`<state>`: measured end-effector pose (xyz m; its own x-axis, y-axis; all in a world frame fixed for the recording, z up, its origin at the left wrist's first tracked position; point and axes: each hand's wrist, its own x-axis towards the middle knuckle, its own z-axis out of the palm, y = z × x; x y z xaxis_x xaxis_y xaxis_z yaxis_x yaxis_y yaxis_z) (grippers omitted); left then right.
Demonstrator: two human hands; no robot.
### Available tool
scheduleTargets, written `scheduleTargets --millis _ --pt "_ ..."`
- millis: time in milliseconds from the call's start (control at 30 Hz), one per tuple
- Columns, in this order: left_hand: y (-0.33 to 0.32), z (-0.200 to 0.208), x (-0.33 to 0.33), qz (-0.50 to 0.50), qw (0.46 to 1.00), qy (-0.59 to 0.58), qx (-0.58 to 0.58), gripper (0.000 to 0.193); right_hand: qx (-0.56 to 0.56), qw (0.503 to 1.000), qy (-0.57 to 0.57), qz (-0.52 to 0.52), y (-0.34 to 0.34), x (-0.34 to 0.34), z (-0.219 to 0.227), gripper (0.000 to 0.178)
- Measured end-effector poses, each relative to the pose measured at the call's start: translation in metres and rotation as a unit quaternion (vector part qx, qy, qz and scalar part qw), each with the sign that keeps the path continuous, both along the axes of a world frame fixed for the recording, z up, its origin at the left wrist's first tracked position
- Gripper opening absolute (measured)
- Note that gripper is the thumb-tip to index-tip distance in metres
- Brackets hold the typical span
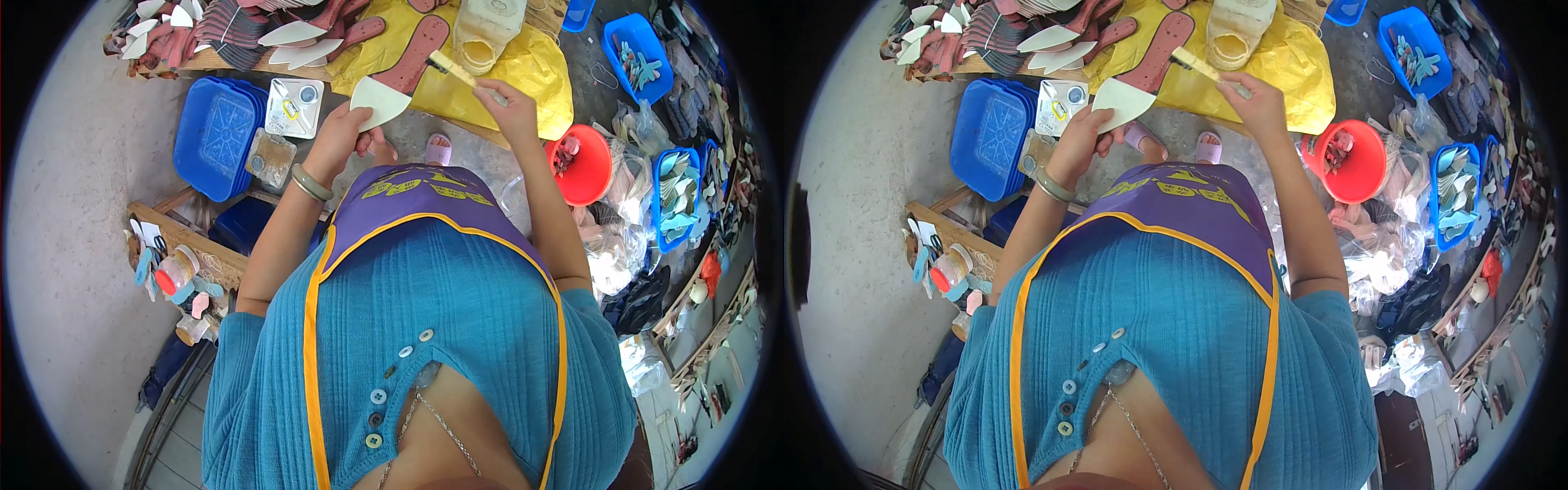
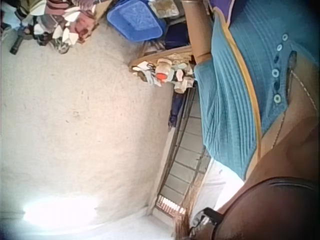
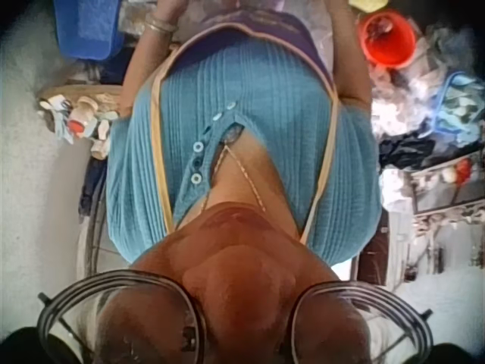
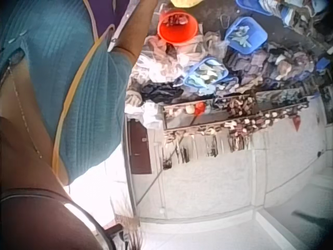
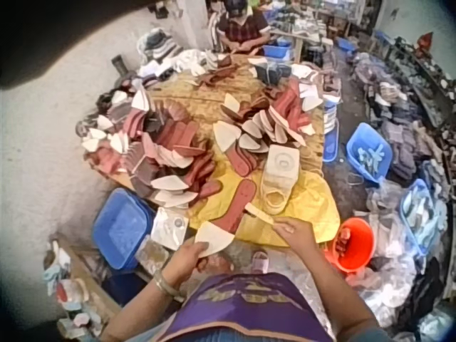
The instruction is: The person applies adhesive to shoe sole pieces, repeatedly dipping a brush into a glue container and coating each piece by hand.
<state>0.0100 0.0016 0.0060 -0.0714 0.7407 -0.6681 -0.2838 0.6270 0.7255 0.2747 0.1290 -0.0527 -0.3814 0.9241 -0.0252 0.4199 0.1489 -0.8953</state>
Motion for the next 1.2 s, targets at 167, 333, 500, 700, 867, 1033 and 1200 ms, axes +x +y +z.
scheduleTargets --millis 167,333,500,700,867,1033,1200 --pt "-0.008 0.014 -0.008 -0.03 0.999 0.022 -0.002 0.023 -0.024 0.997 -0.077 -0.001 0.031 0.007 0.013 0.027" --pt "-0.013 0.019 -0.011 -0.06 0.997 0.042 -0.01 0.024 0.017 0.988 -0.154 0.022 0.053 0.004 0.023 0.028" --pt "-0.015 0.019 -0.008 -0.077 0.995 0.064 -0.018 0.021 0.082 0.978 -0.184 0.049 0.061 -0.01 0.029 0.028" --pt "-0.015 0.013 -0.007 -0.069 0.996 0.051 -0.018 0.022 0.129 0.973 -0.161 0.105 0.045 -0.02 0.034 0.025" --pt "-0.013 0.014 -0.004 -0.062 0.996 0.058 -0.027 0.021 0.076 0.988 -0.074 0.111 0.015 -0.032 0.032 0.024" --pt "-0.011 0.014 -0.002 -0.065 0.995 0.077 -0.026 0.021 0.032 0.987 -0.063 0.141 -0.016 -0.047 0.016 0.023" --pt "-0.011 0.013 0.001 -0.061 0.992 0.102 -0.03 0.023 -0.135 0.98 0.046 0.138 -0.037 -0.07 0.013 0.023"
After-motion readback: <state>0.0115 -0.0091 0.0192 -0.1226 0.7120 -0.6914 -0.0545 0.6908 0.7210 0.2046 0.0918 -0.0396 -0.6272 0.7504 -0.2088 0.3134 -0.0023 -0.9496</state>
